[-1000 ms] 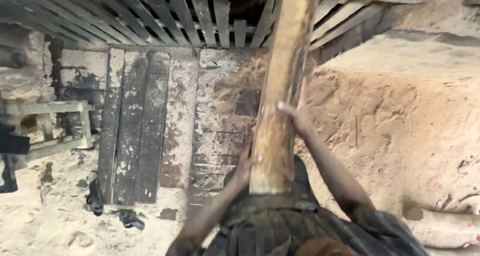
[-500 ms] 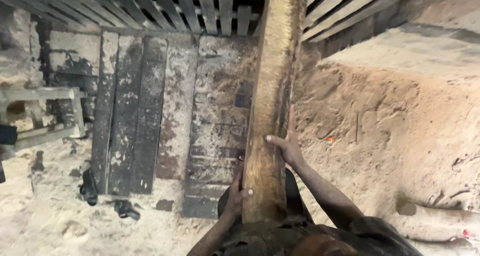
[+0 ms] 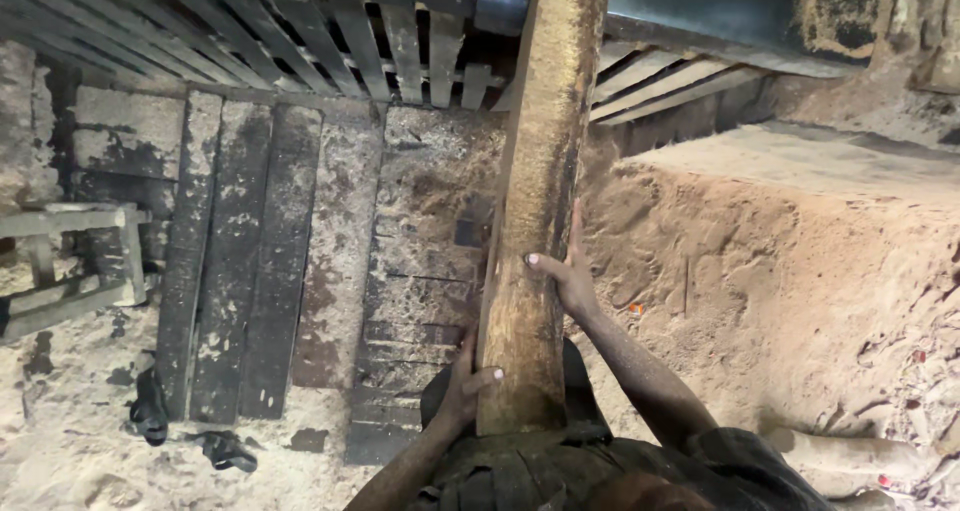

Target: The person processes large wooden logs by hand-feeding them through a stationary woodworking machine to plane or shape the surfaces, repeatedly turning and feeding the wood through multiple times.

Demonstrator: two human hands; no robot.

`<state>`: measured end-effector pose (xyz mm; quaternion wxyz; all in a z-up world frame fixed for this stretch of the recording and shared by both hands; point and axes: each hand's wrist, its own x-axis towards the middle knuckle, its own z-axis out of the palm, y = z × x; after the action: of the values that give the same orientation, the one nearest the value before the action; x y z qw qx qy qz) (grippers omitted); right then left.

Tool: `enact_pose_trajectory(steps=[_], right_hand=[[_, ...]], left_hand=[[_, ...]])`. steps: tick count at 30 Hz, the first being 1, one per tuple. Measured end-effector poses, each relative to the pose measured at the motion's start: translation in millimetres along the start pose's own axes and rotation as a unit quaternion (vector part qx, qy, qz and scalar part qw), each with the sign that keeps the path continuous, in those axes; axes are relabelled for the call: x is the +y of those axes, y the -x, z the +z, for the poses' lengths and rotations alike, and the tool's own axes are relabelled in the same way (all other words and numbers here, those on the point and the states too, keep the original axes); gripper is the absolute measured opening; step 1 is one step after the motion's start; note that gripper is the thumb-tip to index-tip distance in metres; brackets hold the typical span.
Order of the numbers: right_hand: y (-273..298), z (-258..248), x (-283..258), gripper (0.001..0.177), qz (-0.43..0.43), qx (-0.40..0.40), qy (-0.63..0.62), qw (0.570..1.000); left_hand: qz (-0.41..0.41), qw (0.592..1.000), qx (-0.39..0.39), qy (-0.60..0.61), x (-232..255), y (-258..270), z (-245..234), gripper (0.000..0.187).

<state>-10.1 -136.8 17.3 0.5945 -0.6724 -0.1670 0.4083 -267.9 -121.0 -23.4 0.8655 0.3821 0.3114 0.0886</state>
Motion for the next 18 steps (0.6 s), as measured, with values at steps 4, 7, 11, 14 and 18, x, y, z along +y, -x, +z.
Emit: enact_pose_trajectory(steps=[4,7,11,14,18], right_hand=[[-10,-4,-2,0.129,-0.014,-0.003,0.032,0.999],[-18,-8,-2,0.136,-0.020,0.017,0.152,0.988],[-28,-12,-4,0.138,-0.014,0.016,0.162,0.987],[-38,-10,-8,0.136,-0.004,0.014,0.131,0.991],[-55,-9,-23,0.137,0.007,0.009,0.072,0.997]], left_hand=[[-0.009,1.000,0.001,0.030,13,-11,6,0.111],[0.004,1.000,-0.001,-0.005,20,-17,5,0.113],[-0.026,0.999,-0.004,0.044,25,-28,6,0.115],[-0.028,0.999,-0.009,0.013,29,-39,4,0.116],[-0.034,0.996,-0.010,0.083,30,-56,4,0.117]])
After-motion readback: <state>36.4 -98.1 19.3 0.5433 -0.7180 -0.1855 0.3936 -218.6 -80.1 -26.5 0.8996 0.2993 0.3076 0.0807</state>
